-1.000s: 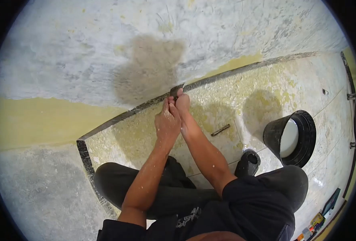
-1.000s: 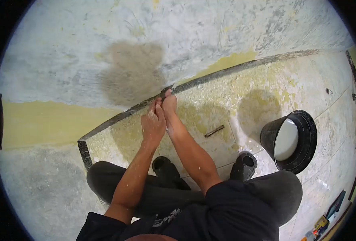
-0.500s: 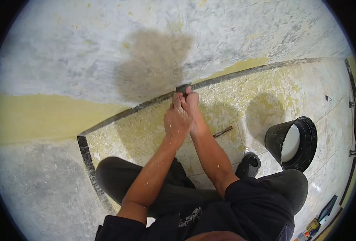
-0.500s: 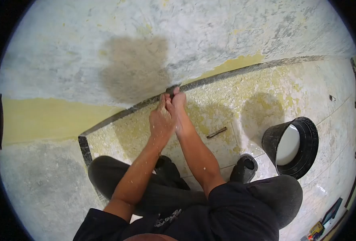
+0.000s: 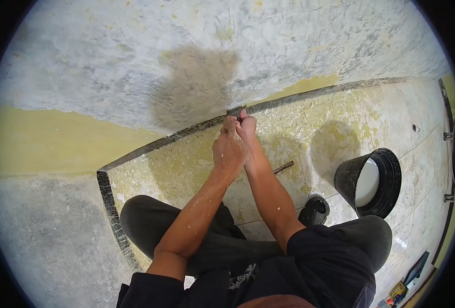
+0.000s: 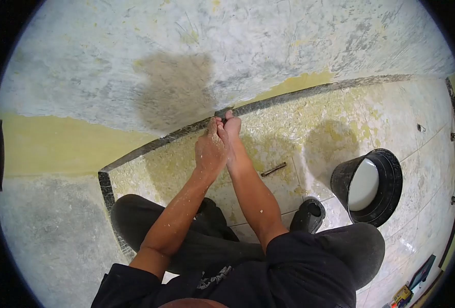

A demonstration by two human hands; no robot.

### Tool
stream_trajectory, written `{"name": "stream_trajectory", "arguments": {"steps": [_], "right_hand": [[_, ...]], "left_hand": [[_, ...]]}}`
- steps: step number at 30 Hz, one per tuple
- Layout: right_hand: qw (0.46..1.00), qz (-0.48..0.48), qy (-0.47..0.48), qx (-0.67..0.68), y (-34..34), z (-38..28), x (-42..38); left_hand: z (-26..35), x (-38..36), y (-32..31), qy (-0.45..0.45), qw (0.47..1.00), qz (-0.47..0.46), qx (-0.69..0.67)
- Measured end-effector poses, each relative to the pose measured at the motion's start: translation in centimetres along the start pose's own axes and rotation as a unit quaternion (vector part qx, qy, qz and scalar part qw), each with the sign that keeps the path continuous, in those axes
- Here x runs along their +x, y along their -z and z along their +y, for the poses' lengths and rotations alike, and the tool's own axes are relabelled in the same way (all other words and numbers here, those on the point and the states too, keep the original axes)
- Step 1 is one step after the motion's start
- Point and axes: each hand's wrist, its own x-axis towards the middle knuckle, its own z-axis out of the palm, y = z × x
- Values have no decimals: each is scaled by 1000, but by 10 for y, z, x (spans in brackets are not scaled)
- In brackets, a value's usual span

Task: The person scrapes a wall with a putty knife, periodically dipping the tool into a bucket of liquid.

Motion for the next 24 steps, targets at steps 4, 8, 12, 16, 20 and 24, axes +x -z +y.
{"name": "stream_trajectory", "arguments": {"steps": [4,8,12,16,20,24], "right_hand": [[997,-62,7,-36,1,1,1],[991,-133,12,3,40,-21,64],[998,-56,-14,31,20,-16,4],[997,-38,-51,33,0,-9,-20],[998,-50,-7,-36,-1,-13,-17],[997,-49,-41,-46,22,-9,2]], "left_hand": [[-4,9,-9,25,997,-54,50],[17,-2,-8,22,998,-51,21],[9,-1,-8,-11,999,-41,16],[11,9,-12,74,984,-144,79],[5,-2,-11,-21,999,-23,26],[-3,0,-13,52,992,-104,57]]}}
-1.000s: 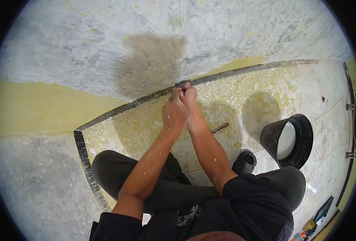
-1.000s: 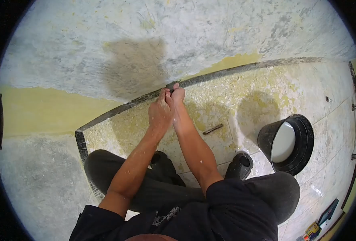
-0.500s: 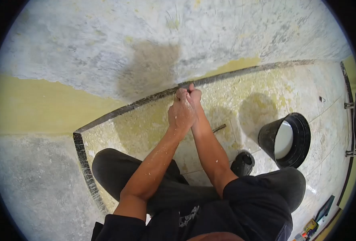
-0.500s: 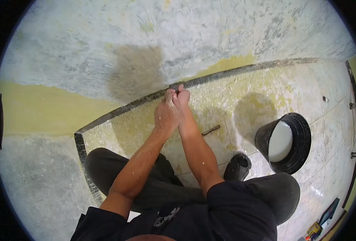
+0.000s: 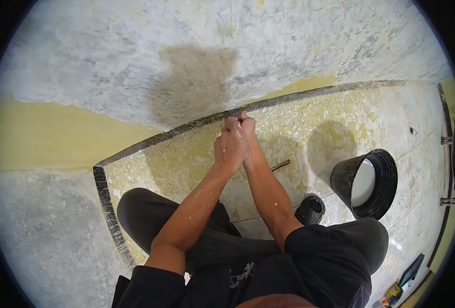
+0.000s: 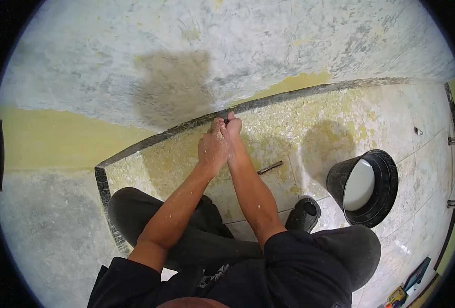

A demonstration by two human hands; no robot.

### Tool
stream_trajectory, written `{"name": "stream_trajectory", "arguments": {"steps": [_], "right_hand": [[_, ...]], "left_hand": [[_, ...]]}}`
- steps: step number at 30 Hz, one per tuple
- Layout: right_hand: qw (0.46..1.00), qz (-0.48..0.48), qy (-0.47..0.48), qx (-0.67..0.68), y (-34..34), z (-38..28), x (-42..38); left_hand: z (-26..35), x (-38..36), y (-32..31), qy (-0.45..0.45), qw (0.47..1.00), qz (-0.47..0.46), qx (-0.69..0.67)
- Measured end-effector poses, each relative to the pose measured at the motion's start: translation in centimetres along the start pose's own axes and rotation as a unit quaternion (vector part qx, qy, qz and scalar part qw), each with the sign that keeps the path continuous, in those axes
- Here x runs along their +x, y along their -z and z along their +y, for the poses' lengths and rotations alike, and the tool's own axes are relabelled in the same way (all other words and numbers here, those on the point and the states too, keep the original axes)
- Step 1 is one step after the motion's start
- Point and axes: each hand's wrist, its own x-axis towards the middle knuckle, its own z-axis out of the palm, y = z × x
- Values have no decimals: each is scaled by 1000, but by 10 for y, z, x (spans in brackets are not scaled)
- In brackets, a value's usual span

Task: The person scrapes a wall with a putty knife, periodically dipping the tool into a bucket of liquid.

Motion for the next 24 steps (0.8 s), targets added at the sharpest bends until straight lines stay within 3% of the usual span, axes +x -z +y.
{"name": "stream_trajectory", "arguments": {"steps": [3,6,8,10,11,16,18,21,24], "right_hand": [[998,22,-1,-51,-54,17,-54],[994,-3,5,-106,-61,18,-55],[992,-11,0,-127,-41,20,-54],[995,15,14,-96,-23,8,-19],[997,-64,-33,-29,4,-3,11],[996,-6,83,-31,-19,4,8],[997,-9,72,-9,-13,0,10],[998,-18,59,-13,-25,-2,11],[996,14,87,19,18,3,48]], "left_hand": [[3,-5,3,-39,998,44,2],[-5,-2,-1,-62,996,68,-22],[-5,-1,1,-41,999,30,2],[0,-6,-2,-33,999,0,23],[0,-10,-7,-41,998,41,15],[0,-1,10,-46,996,79,-21],[1,-3,13,-52,998,34,-16],[4,-6,9,-30,995,87,-29],[-21,7,3,4,1000,14,-2]]}}
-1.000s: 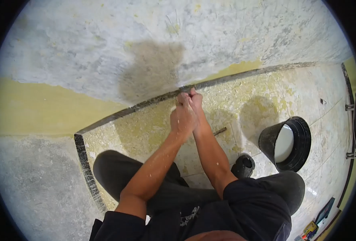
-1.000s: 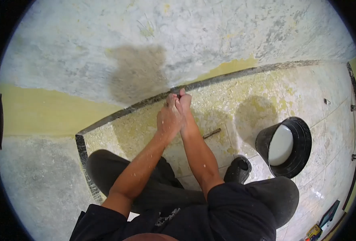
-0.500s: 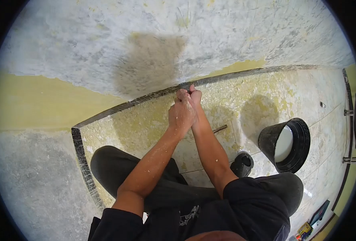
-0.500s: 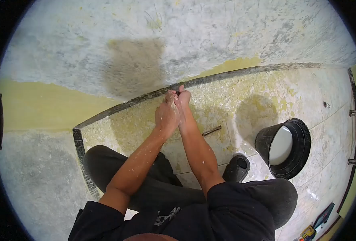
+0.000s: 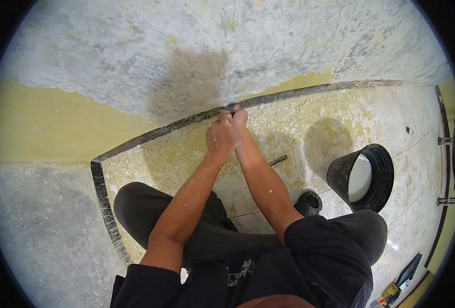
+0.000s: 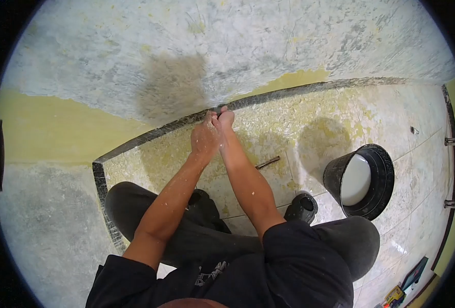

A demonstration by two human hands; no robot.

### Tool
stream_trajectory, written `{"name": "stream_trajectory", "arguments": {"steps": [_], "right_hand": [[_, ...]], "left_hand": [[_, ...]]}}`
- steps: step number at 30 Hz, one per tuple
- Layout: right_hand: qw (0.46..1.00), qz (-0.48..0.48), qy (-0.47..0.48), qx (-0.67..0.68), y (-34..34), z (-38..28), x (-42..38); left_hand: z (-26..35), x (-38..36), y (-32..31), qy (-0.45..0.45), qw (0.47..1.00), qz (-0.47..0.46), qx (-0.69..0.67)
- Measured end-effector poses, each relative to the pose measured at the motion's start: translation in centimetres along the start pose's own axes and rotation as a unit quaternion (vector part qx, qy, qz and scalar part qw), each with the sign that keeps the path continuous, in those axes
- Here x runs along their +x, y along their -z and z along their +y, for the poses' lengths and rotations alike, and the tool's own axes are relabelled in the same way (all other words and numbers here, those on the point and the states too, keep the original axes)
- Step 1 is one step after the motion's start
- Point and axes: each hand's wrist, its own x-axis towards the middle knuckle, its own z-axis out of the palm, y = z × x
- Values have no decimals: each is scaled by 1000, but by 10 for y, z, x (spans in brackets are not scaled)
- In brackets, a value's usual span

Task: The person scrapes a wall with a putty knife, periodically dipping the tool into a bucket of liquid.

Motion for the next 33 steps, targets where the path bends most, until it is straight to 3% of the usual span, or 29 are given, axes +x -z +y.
{"name": "stream_trajectory", "arguments": {"steps": [1,3,6,9,13,15,18,20,22,24,25,26,27,28,29,30,33], "right_hand": [[1000,-9,-6,-4,-1,2,-9],[999,20,-30,42,-23,0,-29],[999,-24,-42,-26,-13,-1,-24],[999,-22,-40,-11,-5,-2,-19],[995,-69,-68,-15,-10,0,-48],[994,-58,-97,6,-11,-2,-43],[996,-50,-70,-9,-1,-7,-20],[998,-34,-45,-30,-7,-5,-27],[992,-55,-114,27,-10,-9,-30],[996,-44,-73,-9,-25,-3,-19],[998,-28,-53,-26,-19,0,-26],[998,-12,-33,-44,-14,4,-34],[999,35,-13,-34,-51,8,-68],[996,85,6,-22,-71,11,-87],[998,-35,-51,-7,0,7,-3],[998,-37,-52,-6,-9,8,-12],[998,-5,-32,-57,-56,17,-80]], "left_hand": [[3,-5,0,-3,1000,3,0],[5,-10,0,-99,993,66,13],[-4,-6,-4,-94,994,55,-12],[3,-10,0,-68,997,11,29],[6,-13,0,-57,998,34,1],[13,-4,8,14,999,-22,-38],[15,-6,3,-28,998,56,-29],[13,-5,8,-19,999,32,-17],[12,-3,6,-19,1000,13,-5],[8,-1,1,-83,993,83,-4],[6,-9,2,-72,994,77,-2],[6,-7,5,-24,1000,11,6],[11,0,10,16,999,-48,13],[13,-2,11,14,999,-45,12],[14,-11,9,-16,999,16,23],[14,-12,9,-48,995,79,35],[10,-12,16,-64,994,93,-10]]}}
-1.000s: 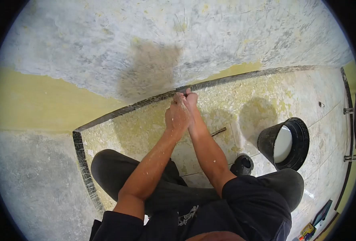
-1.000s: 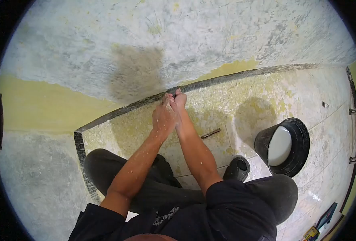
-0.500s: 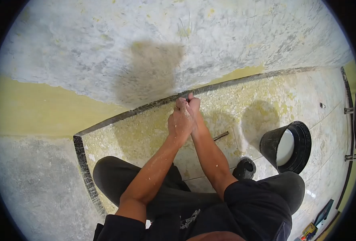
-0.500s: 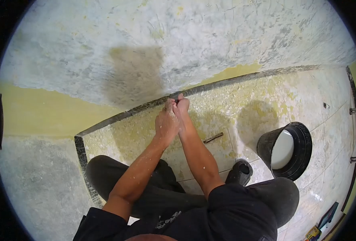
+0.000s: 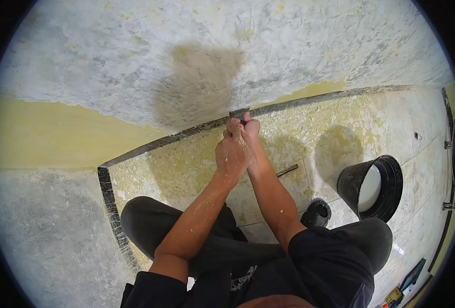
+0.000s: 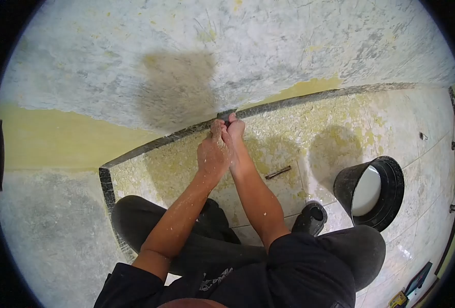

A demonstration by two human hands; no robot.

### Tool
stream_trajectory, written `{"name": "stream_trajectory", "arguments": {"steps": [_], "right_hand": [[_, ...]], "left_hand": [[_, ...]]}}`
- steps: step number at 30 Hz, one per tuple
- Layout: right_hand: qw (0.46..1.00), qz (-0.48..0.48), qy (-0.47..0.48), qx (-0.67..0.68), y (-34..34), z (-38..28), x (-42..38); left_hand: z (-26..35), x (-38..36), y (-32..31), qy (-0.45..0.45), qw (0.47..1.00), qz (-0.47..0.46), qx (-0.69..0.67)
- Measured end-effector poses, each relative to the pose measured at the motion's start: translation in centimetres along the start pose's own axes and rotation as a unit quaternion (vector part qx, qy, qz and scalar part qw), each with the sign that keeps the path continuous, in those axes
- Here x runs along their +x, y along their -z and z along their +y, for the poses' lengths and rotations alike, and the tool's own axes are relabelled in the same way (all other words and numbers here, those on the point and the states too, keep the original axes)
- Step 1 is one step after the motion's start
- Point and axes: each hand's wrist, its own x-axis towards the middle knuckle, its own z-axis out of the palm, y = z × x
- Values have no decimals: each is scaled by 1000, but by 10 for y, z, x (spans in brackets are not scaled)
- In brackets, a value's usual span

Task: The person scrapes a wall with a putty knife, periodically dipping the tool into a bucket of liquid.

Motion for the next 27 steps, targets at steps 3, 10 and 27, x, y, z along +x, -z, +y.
{"name": "stream_trajectory", "arguments": {"steps": [3,10,27], "right_hand": [[999,1,-51,-3,-15,-1,-21],[989,10,121,-81,57,0,97],[997,13,-43,64,32,-8,55]], "left_hand": [[6,3,1,18,999,-27,39],[-10,6,-14,51,990,-131,3],[-12,12,-18,-8,999,-37,6]]}}
